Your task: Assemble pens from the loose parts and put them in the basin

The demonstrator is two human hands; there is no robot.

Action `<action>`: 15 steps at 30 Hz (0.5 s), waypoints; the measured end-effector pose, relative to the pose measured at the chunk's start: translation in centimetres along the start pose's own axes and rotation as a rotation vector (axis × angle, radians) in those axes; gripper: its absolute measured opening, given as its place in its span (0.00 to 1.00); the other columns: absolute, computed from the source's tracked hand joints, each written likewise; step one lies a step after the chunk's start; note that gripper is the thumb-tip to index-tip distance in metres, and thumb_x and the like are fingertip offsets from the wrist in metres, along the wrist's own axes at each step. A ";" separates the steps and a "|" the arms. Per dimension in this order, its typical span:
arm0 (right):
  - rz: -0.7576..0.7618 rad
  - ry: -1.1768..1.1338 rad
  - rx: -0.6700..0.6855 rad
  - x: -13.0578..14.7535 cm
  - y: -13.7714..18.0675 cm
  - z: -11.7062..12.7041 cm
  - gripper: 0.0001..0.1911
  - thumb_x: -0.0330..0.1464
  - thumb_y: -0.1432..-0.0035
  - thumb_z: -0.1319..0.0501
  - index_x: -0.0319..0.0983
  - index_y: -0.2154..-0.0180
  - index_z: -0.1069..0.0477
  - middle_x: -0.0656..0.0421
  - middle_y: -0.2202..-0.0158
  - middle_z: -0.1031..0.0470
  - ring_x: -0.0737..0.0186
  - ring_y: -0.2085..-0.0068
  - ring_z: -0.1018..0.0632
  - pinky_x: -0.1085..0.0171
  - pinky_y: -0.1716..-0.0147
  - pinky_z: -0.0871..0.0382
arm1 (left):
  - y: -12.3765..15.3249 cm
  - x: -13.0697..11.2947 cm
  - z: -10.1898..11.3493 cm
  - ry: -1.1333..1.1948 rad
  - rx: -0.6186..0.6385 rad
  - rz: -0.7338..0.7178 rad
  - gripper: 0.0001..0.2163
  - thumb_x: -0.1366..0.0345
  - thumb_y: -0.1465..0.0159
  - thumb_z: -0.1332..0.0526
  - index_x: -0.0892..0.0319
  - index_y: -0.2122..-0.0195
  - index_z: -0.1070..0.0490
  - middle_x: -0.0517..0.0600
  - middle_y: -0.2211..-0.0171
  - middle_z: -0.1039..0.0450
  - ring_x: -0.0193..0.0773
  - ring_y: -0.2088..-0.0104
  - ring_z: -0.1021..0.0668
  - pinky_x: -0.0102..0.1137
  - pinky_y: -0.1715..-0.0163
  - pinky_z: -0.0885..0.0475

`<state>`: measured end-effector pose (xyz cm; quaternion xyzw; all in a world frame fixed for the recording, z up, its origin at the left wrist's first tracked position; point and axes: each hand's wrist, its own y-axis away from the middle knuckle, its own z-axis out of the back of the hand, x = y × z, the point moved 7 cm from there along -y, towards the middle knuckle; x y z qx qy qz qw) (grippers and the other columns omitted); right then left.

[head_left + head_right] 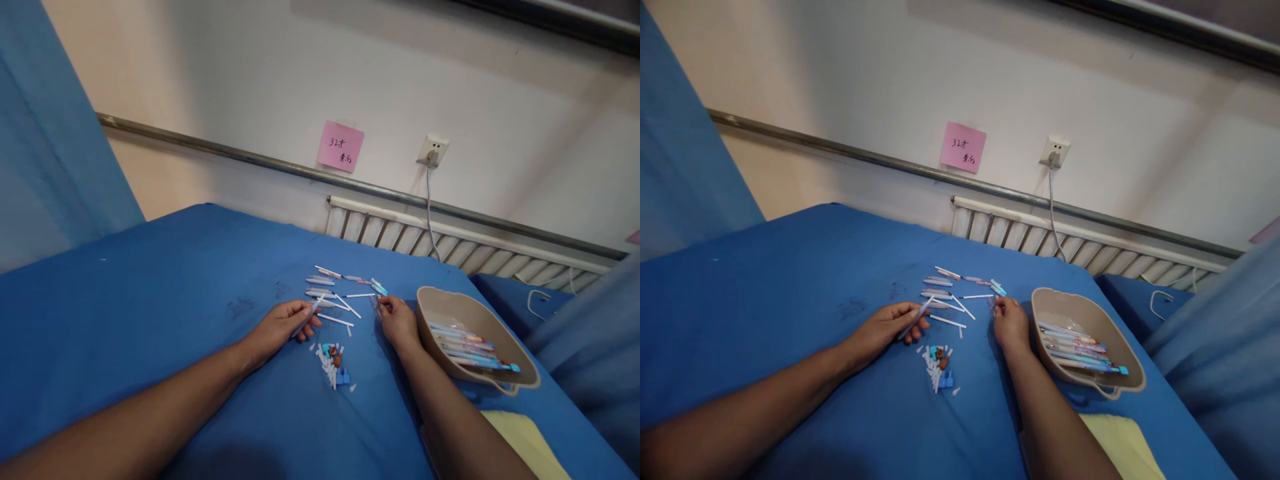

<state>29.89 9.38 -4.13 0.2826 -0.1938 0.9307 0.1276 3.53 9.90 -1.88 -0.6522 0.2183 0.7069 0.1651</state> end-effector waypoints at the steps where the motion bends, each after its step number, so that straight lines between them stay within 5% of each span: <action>1: -0.009 0.014 -0.001 0.0 0.0 0.1 0.10 0.33 0.44 0.45 0.40 0.63 0.27 0.56 0.62 0.25 0.61 0.65 0.25 0.66 0.65 0.36 | 0.0 0.0 0.0 0.001 0.001 -0.002 0.15 0.53 0.40 0.43 0.62 0.66 0.31 0.49 0.69 0.27 0.30 0.75 0.29 0.26 0.75 0.35; 15: 0.042 0.266 0.082 1.2 0.4 0.4 0.10 0.33 0.43 0.45 0.39 0.61 0.28 0.53 0.63 0.24 0.57 0.62 0.26 0.65 0.65 0.38 | -0.1 0.3 0.1 -0.012 -0.006 0.005 0.15 0.52 0.42 0.42 0.61 0.66 0.31 0.49 0.70 0.27 0.31 0.75 0.28 0.26 0.75 0.35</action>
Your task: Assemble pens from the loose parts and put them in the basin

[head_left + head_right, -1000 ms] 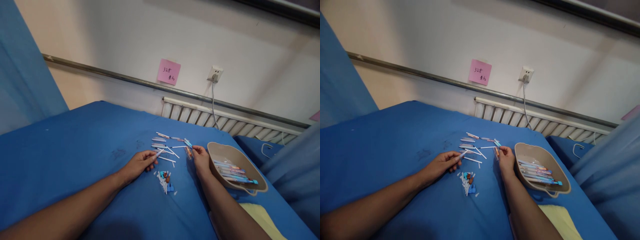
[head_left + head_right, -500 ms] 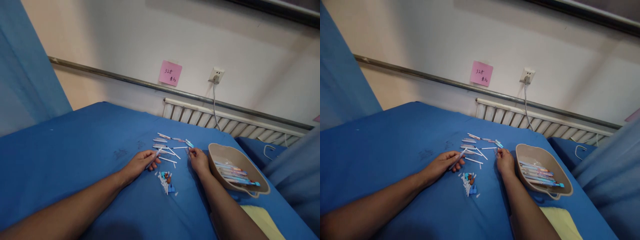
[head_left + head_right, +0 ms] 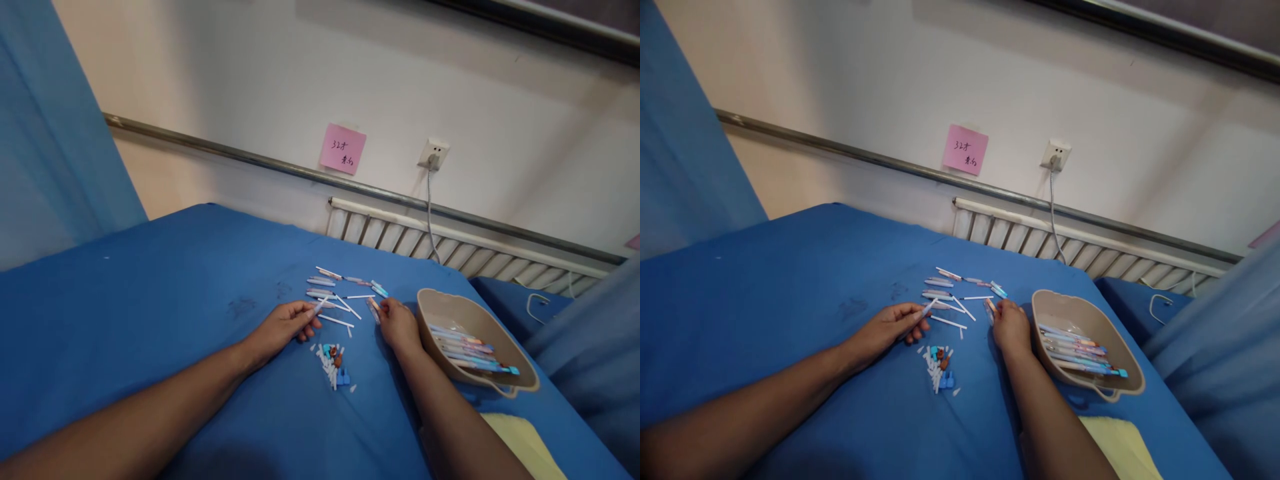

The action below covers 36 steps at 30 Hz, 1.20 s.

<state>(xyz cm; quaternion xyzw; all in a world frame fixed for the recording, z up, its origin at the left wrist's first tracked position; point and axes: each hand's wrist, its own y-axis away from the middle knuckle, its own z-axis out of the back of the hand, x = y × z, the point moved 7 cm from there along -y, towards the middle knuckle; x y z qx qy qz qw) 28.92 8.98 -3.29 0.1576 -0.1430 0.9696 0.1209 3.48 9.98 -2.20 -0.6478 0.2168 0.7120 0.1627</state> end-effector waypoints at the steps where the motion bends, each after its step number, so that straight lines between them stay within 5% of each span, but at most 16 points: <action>1: 0.018 0.009 -0.008 0.2 0.0 0.1 0.10 0.32 0.43 0.46 0.38 0.61 0.28 0.52 0.63 0.24 0.56 0.62 0.26 0.64 0.65 0.38 | 0.0 0.0 0.0 -0.003 0.004 0.000 0.16 0.52 0.42 0.42 0.61 0.66 0.31 0.49 0.70 0.27 0.31 0.74 0.28 0.26 0.75 0.35; 5: 0.047 -0.074 -0.073 0.6 0.1 0.4 0.11 0.30 0.45 0.46 0.37 0.60 0.29 0.49 0.63 0.24 0.54 0.62 0.26 0.62 0.64 0.37 | 0.0 0.0 0.1 -0.003 0.002 0.010 0.16 0.51 0.43 0.42 0.61 0.66 0.31 0.49 0.70 0.27 0.31 0.74 0.29 0.26 0.75 0.35; 8: 0.036 -0.394 -0.104 1.1 0.3 0.6 0.12 0.34 0.44 0.47 0.37 0.60 0.31 0.52 0.64 0.25 0.57 0.65 0.26 0.63 0.66 0.35 | -0.1 0.2 0.1 -0.011 0.004 0.014 0.17 0.51 0.43 0.42 0.62 0.66 0.31 0.49 0.70 0.27 0.31 0.74 0.29 0.26 0.75 0.35; 14: 0.147 -0.944 0.062 4.3 1.9 0.5 0.15 0.43 0.43 0.47 0.38 0.64 0.34 0.61 0.74 0.32 0.65 0.73 0.31 0.67 0.72 0.37 | 0.1 0.3 -0.2 -0.022 0.026 -0.016 0.15 0.53 0.42 0.41 0.62 0.64 0.31 0.48 0.70 0.27 0.30 0.75 0.29 0.26 0.75 0.35; 20: 0.281 -1.031 0.339 7.3 3.9 -0.5 0.16 0.45 0.42 0.48 0.39 0.66 0.36 0.64 0.78 0.35 0.67 0.77 0.33 0.69 0.75 0.38 | 0.3 0.3 -0.4 -0.032 0.018 -0.015 0.16 0.54 0.44 0.39 0.61 0.62 0.31 0.48 0.70 0.27 0.30 0.75 0.29 0.26 0.75 0.35; 36: 0.287 -0.912 0.270 7.0 3.9 -0.3 0.15 0.42 0.42 0.46 0.38 0.62 0.29 0.63 0.76 0.33 0.67 0.74 0.32 0.70 0.75 0.39 | 0.8 -0.3 -0.7 -0.159 0.019 -0.058 0.15 0.55 0.44 0.40 0.61 0.62 0.28 0.45 0.74 0.29 0.30 0.76 0.32 0.26 0.74 0.38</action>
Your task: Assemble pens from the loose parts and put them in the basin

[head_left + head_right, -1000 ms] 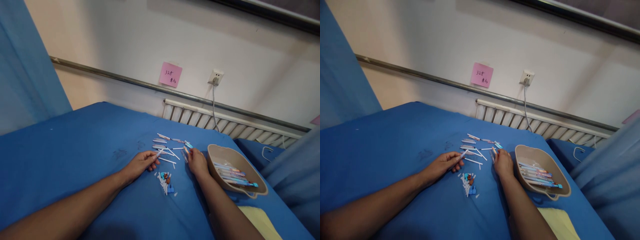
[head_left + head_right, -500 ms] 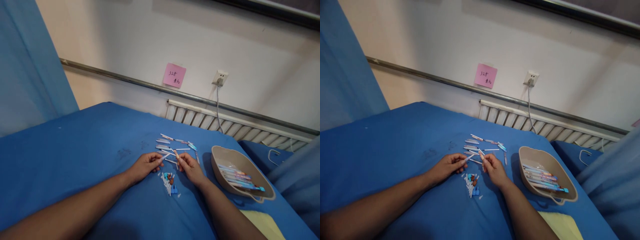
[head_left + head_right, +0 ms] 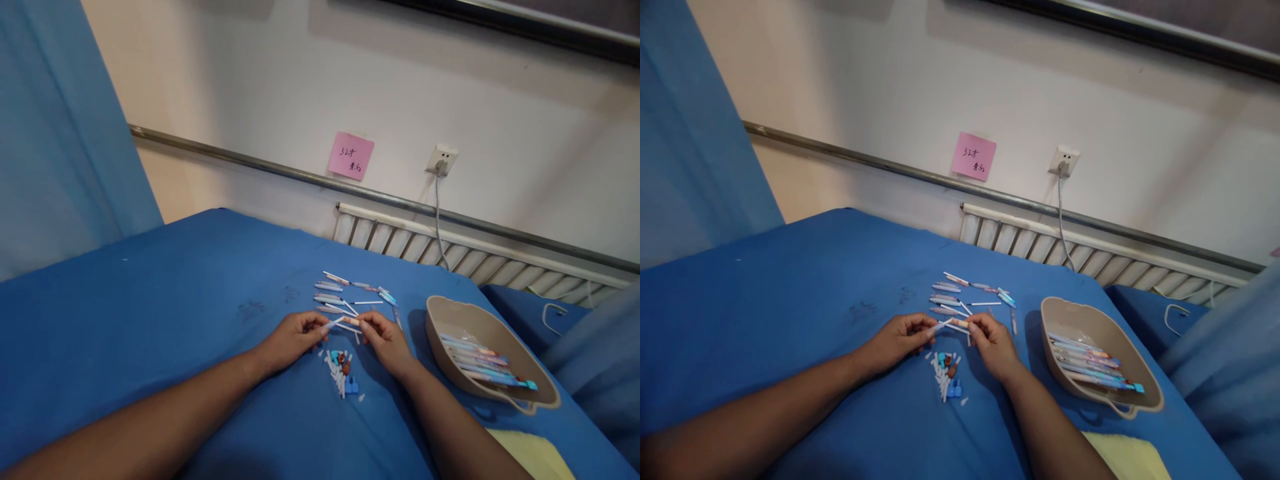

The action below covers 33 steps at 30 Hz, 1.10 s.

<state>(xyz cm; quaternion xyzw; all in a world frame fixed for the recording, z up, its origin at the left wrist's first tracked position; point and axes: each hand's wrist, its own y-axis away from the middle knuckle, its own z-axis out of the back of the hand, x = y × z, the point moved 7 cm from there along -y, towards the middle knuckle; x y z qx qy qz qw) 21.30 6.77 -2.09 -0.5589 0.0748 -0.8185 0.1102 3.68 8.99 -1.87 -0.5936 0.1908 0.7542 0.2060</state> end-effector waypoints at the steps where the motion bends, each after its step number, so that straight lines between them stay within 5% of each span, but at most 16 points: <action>1: 0.020 0.030 -0.015 0.3 0.1 0.1 0.15 0.42 0.42 0.46 0.38 0.63 0.29 0.62 0.75 0.33 0.67 0.74 0.31 0.70 0.74 0.39 | 0.0 -0.1 0.1 -0.024 -0.008 -0.010 0.15 0.55 0.44 0.40 0.61 0.63 0.27 0.46 0.74 0.29 0.31 0.75 0.31 0.26 0.73 0.37; 7: 0.155 0.200 -0.041 2.7 0.7 0.1 0.12 0.37 0.41 0.47 0.40 0.63 0.28 0.59 0.70 0.31 0.65 0.69 0.30 0.68 0.69 0.37 | 0.6 -1.3 0.0 -0.134 -0.013 -0.059 0.12 0.58 0.44 0.41 0.60 0.64 0.25 0.47 0.69 0.26 0.36 0.67 0.28 0.26 0.67 0.36; 18: 0.146 0.220 0.053 3.1 1.3 -1.0 0.10 0.35 0.40 0.48 0.41 0.64 0.30 0.61 0.73 0.29 0.65 0.72 0.28 0.68 0.71 0.37 | 0.8 -1.0 -0.3 -0.178 0.060 -0.059 0.13 0.56 0.42 0.43 0.59 0.65 0.24 0.45 0.76 0.29 0.32 0.75 0.31 0.25 0.74 0.38; 28: 0.186 0.262 0.143 4.5 1.8 -2.9 0.08 0.32 0.40 0.47 0.41 0.62 0.30 0.60 0.68 0.27 0.64 0.67 0.26 0.67 0.66 0.35 | 1.4 -1.9 -0.8 -0.206 0.079 -0.092 0.11 0.59 0.43 0.41 0.58 0.64 0.25 0.48 0.67 0.24 0.38 0.65 0.26 0.28 0.63 0.33; 33: 0.216 0.263 0.071 4.8 1.6 -2.6 0.08 0.31 0.40 0.46 0.41 0.62 0.29 0.60 0.68 0.27 0.65 0.67 0.26 0.68 0.66 0.35 | 1.0 -1.9 0.2 -0.160 -0.020 -0.041 0.17 0.52 0.42 0.43 0.59 0.59 0.29 0.47 0.73 0.26 0.35 0.73 0.26 0.27 0.72 0.34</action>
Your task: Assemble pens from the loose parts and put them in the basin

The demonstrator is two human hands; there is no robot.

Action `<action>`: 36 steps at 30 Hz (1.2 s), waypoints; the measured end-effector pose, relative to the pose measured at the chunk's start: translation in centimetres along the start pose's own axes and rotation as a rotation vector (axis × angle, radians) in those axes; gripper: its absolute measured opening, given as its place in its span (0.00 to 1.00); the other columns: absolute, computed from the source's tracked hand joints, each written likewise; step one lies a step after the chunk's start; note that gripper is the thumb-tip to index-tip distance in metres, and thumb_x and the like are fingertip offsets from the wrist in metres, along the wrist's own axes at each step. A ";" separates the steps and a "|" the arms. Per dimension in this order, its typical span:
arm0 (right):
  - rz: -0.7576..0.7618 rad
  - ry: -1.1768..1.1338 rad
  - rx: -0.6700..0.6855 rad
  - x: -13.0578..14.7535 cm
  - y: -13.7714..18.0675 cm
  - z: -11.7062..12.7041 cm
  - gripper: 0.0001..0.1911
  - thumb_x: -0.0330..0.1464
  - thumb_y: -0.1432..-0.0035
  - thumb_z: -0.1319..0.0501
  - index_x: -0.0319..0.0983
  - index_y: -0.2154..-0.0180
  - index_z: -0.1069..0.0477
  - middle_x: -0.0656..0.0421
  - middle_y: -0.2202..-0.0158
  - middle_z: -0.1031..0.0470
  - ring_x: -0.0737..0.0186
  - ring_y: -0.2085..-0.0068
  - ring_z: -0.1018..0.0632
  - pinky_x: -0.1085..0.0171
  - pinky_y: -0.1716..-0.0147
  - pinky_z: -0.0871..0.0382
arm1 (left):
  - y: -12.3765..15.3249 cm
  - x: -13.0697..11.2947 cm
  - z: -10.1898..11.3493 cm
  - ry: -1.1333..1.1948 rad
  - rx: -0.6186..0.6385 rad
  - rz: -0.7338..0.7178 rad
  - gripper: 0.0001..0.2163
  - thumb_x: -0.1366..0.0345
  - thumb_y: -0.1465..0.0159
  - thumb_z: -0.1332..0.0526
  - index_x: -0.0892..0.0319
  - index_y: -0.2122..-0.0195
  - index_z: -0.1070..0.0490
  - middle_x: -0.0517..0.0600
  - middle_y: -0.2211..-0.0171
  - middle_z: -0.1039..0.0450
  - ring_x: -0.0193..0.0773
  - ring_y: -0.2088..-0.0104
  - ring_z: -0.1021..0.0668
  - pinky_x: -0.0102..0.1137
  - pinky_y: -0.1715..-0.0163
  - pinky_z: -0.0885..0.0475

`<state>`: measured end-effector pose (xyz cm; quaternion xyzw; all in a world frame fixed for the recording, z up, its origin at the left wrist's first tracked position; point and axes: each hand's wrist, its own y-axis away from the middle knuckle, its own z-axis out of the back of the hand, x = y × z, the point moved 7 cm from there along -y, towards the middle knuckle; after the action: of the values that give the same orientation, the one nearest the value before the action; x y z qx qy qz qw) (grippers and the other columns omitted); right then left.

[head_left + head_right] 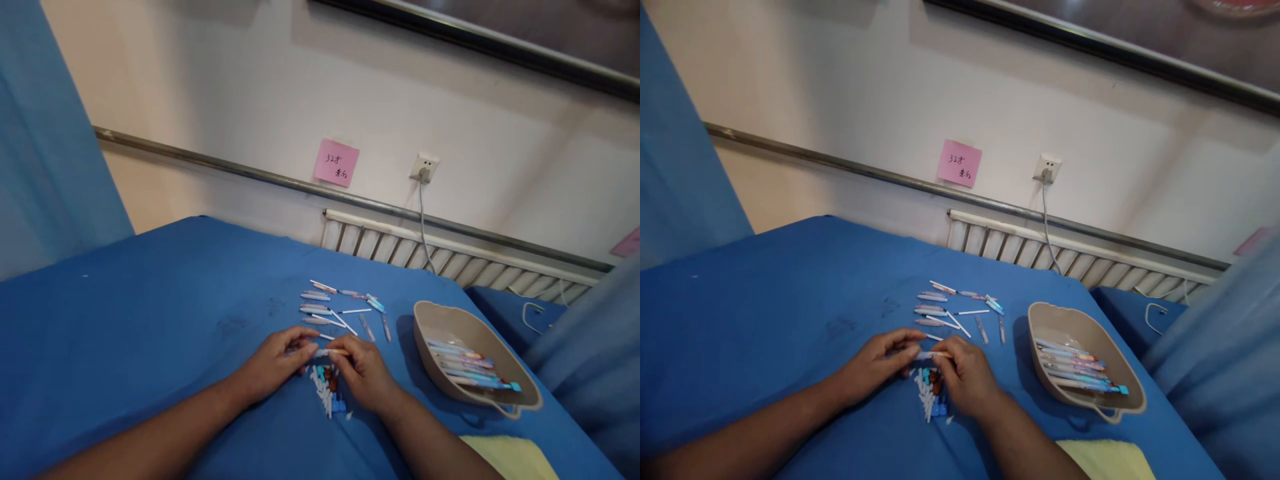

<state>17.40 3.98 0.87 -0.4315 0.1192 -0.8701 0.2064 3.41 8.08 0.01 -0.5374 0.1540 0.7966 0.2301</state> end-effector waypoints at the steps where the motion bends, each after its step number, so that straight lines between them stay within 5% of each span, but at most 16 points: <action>1: -0.006 -0.006 -0.013 -0.1 0.0 0.1 0.08 0.31 0.40 0.47 0.41 0.62 0.29 0.60 0.68 0.27 0.66 0.68 0.26 0.68 0.66 0.35 | -0.1 0.3 0.1 0.003 -0.007 0.034 0.18 0.50 0.41 0.46 0.60 0.62 0.29 0.47 0.76 0.28 0.34 0.77 0.28 0.27 0.75 0.35; 5: -0.007 -0.009 -0.044 -0.1 -0.2 0.2 0.08 0.31 0.41 0.46 0.40 0.63 0.29 0.60 0.68 0.27 0.66 0.67 0.26 0.68 0.66 0.36 | -0.4 1.2 0.5 0.000 -0.018 0.143 0.19 0.48 0.43 0.46 0.61 0.76 0.33 0.44 0.82 0.32 0.30 0.83 0.34 0.26 0.81 0.40; 8: -0.012 -0.027 -0.065 -0.3 -0.3 0.3 0.07 0.30 0.41 0.45 0.40 0.63 0.28 0.61 0.68 0.26 0.66 0.66 0.26 0.69 0.67 0.36 | -0.5 0.7 0.9 0.088 -0.062 0.060 0.15 0.53 0.49 0.37 0.60 0.72 0.33 0.44 0.77 0.31 0.32 0.77 0.30 0.25 0.76 0.37; 12: -0.027 -0.074 -0.115 -0.8 -0.3 0.6 0.08 0.30 0.41 0.46 0.40 0.63 0.28 0.61 0.68 0.26 0.66 0.66 0.26 0.69 0.66 0.36 | -0.6 0.9 0.7 0.254 -0.082 0.060 0.22 0.53 0.52 0.34 0.59 0.60 0.34 0.49 0.65 0.28 0.35 0.71 0.27 0.27 0.75 0.33; 15: -0.031 -0.078 -0.138 -1.0 -0.3 0.7 0.08 0.30 0.41 0.46 0.40 0.63 0.28 0.61 0.68 0.26 0.66 0.67 0.27 0.69 0.67 0.36 | -0.5 2.1 0.1 0.270 -0.034 0.194 0.20 0.47 0.44 0.44 0.61 0.66 0.34 0.47 0.76 0.29 0.31 0.82 0.31 0.26 0.83 0.39; 17: -0.030 -0.074 -0.137 -1.0 -0.3 0.7 0.08 0.30 0.41 0.46 0.40 0.63 0.28 0.61 0.69 0.26 0.66 0.67 0.27 0.69 0.67 0.36 | -0.5 2.2 0.1 0.256 -0.031 0.182 0.17 0.50 0.45 0.42 0.61 0.71 0.34 0.43 0.81 0.33 0.29 0.84 0.34 0.25 0.83 0.40; 22: -0.009 -0.075 -0.128 -0.9 -0.1 0.7 0.09 0.30 0.41 0.46 0.40 0.63 0.28 0.60 0.68 0.26 0.65 0.66 0.26 0.68 0.66 0.36 | -0.6 1.5 0.6 0.379 -0.078 0.072 0.21 0.58 0.52 0.33 0.58 0.59 0.33 0.47 0.67 0.27 0.33 0.70 0.26 0.26 0.73 0.33; 27: 0.012 -0.054 -0.121 -0.7 0.0 0.7 0.09 0.30 0.41 0.46 0.40 0.63 0.28 0.60 0.67 0.26 0.65 0.65 0.26 0.68 0.65 0.36 | -0.6 2.5 0.2 0.326 -0.045 0.194 0.17 0.50 0.45 0.41 0.61 0.70 0.32 0.45 0.79 0.30 0.30 0.83 0.31 0.25 0.82 0.38; 31: -0.004 -0.056 -0.132 -0.9 0.0 0.7 0.09 0.31 0.41 0.46 0.40 0.62 0.28 0.60 0.68 0.26 0.65 0.66 0.26 0.68 0.65 0.35 | -0.2 1.5 0.6 0.374 -0.086 0.038 0.15 0.64 0.53 0.32 0.60 0.65 0.31 0.48 0.66 0.26 0.34 0.68 0.25 0.27 0.68 0.32; 36: -0.008 -0.076 -0.133 -1.2 0.0 0.4 0.09 0.32 0.41 0.46 0.40 0.62 0.28 0.59 0.67 0.25 0.64 0.65 0.26 0.67 0.65 0.35 | -0.7 0.8 1.4 0.421 -0.187 0.057 0.24 0.60 0.49 0.36 0.60 0.52 0.36 0.56 0.54 0.29 0.40 0.62 0.25 0.33 0.65 0.30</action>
<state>18.36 4.52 0.29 -0.4774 0.1672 -0.8440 0.1781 2.42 9.49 -0.19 -0.7062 0.1393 0.6838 0.1192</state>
